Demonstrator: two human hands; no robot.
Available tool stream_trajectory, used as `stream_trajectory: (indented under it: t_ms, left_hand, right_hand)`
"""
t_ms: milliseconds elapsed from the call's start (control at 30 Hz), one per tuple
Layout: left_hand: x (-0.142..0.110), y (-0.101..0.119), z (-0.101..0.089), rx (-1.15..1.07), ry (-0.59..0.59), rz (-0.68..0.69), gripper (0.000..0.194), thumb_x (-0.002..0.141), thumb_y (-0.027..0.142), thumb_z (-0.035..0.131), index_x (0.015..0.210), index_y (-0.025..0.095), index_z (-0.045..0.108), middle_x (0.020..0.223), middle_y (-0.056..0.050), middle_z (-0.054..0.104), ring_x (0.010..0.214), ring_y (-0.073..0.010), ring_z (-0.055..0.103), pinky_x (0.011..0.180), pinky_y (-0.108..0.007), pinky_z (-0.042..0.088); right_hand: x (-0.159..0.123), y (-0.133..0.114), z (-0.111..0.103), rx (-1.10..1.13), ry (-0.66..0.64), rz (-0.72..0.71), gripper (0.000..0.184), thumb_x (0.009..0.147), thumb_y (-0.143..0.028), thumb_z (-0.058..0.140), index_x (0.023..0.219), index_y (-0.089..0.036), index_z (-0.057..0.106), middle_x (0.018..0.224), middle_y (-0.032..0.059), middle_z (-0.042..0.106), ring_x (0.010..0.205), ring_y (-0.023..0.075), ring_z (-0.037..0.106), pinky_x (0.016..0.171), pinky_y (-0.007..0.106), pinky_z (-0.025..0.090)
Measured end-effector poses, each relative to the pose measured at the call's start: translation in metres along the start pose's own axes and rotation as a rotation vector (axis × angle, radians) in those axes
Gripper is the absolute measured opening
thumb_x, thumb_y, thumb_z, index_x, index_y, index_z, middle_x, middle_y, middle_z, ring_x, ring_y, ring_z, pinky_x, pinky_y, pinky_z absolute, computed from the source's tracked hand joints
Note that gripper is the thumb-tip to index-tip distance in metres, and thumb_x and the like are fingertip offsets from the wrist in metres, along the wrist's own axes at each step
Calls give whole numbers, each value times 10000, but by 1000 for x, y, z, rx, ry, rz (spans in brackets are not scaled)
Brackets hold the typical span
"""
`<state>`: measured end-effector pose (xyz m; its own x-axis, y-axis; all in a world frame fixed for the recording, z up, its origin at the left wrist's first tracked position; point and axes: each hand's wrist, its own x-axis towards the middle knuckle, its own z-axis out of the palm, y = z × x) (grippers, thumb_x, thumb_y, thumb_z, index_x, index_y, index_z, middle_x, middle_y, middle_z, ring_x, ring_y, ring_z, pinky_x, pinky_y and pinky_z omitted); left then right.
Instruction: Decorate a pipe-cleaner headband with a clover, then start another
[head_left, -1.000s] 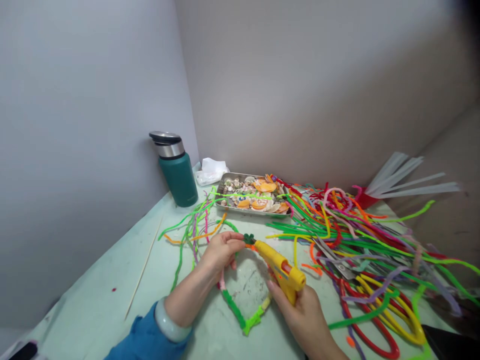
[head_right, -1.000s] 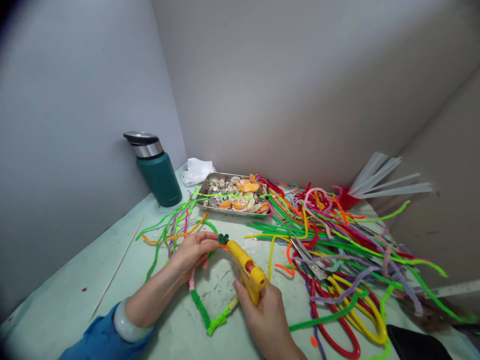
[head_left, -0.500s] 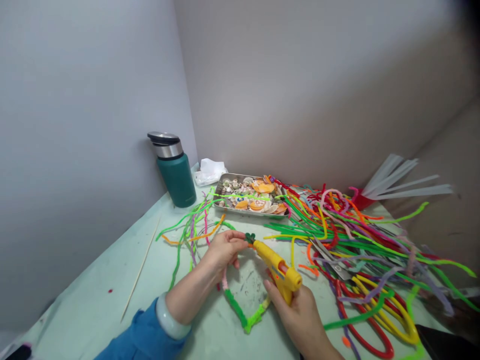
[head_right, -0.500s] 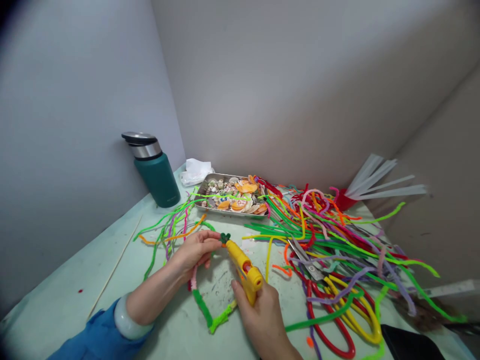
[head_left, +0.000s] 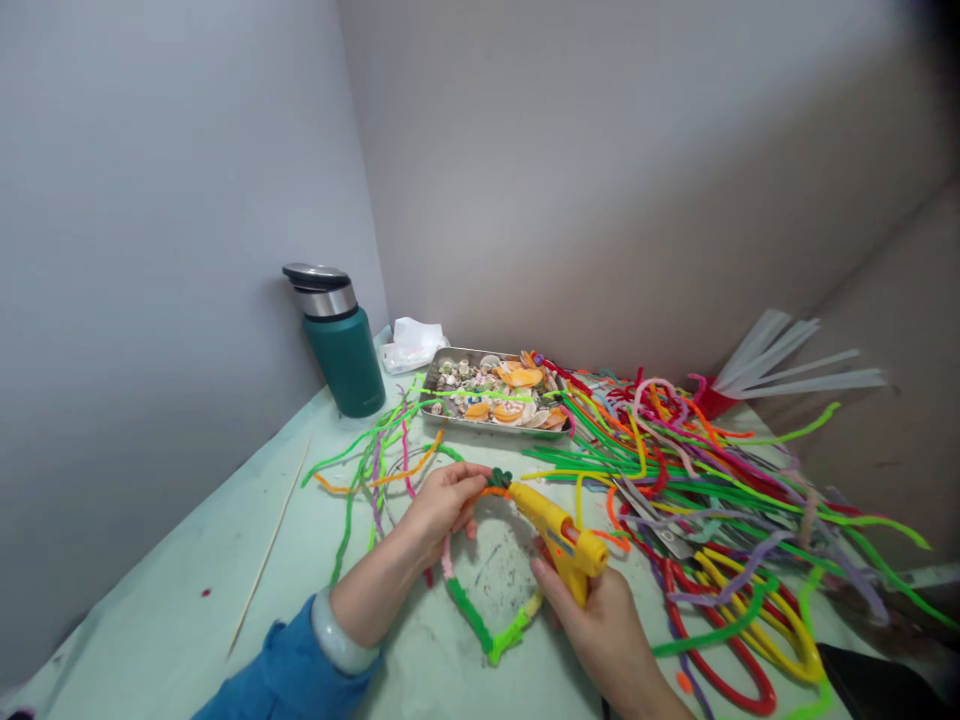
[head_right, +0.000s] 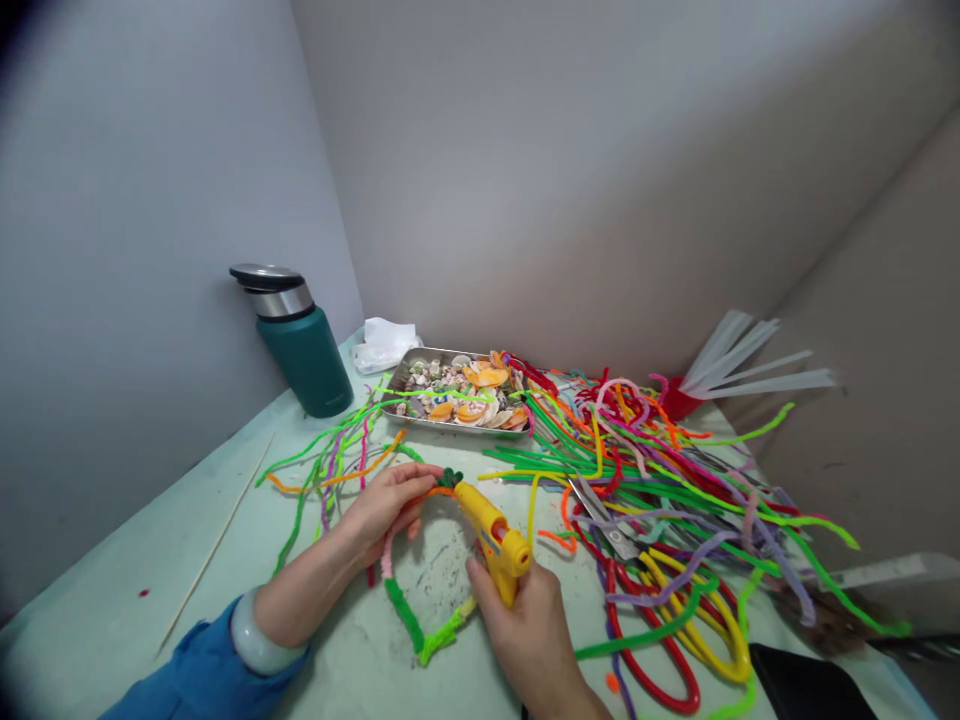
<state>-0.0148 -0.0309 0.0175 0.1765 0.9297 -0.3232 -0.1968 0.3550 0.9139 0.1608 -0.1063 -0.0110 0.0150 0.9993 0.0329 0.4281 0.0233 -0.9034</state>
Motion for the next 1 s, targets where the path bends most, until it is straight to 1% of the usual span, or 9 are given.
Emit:
stream_trajectory:
  t_ms: [100,267,300,367,433,500,667,833,1000]
  left_hand:
    - [-1,1,2,-18,-8,13,207,742,256,594,890,116,565,362,122,301,272,-17,191,317,-177,362]
    - [-2,1,4,-16,11,29,259,706,296,648,866,120,547,443,98,411,282,-5,219,312,-179,363]
    - [-3,0,4,-14,7,37,279,685,290,668,867,119,544,475,86,452,289,-5,242,309,-176,361]
    - [-3,0,4,-10,-1,52,320,638,262,704,870,117,539,585,36,556,332,-18,342,307,-167,357]
    - [-4,-1,4,-9,-4,61,344,606,232,718,872,113,536,711,-20,620,422,-50,458,309,-157,361]
    - [-4,-2,5,-7,1,66,346,598,213,717,873,109,535,772,-48,641,482,-69,505,310,-149,361]
    - [-2,-4,6,-5,17,77,346,597,227,724,867,112,541,781,-54,662,428,-51,475,298,-148,339]
    - [0,-8,5,-20,43,87,343,586,227,730,856,118,549,748,-29,645,430,-54,482,298,-153,342]
    - [0,-7,5,5,46,84,322,596,213,710,853,113,543,753,-37,642,453,-63,502,298,-151,348]
  right_hand:
    - [0,0,0,-3,-2,-13,379,781,-432,543,946,-112,661,564,38,618,539,194,584,456,251,448]
    - [0,0,-1,-10,-3,-41,340,780,-416,550,909,-122,663,651,60,662,631,214,621,565,280,502]
    - [0,0,-1,-12,-3,-47,329,782,-410,551,899,-124,663,686,67,673,648,215,625,593,287,507]
    - [0,1,-1,-13,-3,-44,326,784,-407,548,901,-124,662,705,72,678,653,217,628,601,292,509]
    - [0,1,-1,-12,-5,-36,344,787,-411,543,926,-119,661,643,63,662,615,216,623,549,282,502]
    - [0,1,-1,-14,-7,-45,349,787,-407,543,939,-117,663,583,50,639,573,211,613,499,270,486]
    - [-1,-3,-3,-24,18,-72,346,769,-409,557,906,-116,683,538,46,627,544,214,606,478,271,482]
    - [-2,-2,-2,-38,4,-94,326,781,-400,551,904,-125,673,673,68,673,597,210,618,559,282,502]
    - [-1,3,-1,-68,-9,-46,364,800,-434,515,910,-116,654,594,52,635,517,189,584,478,260,469]
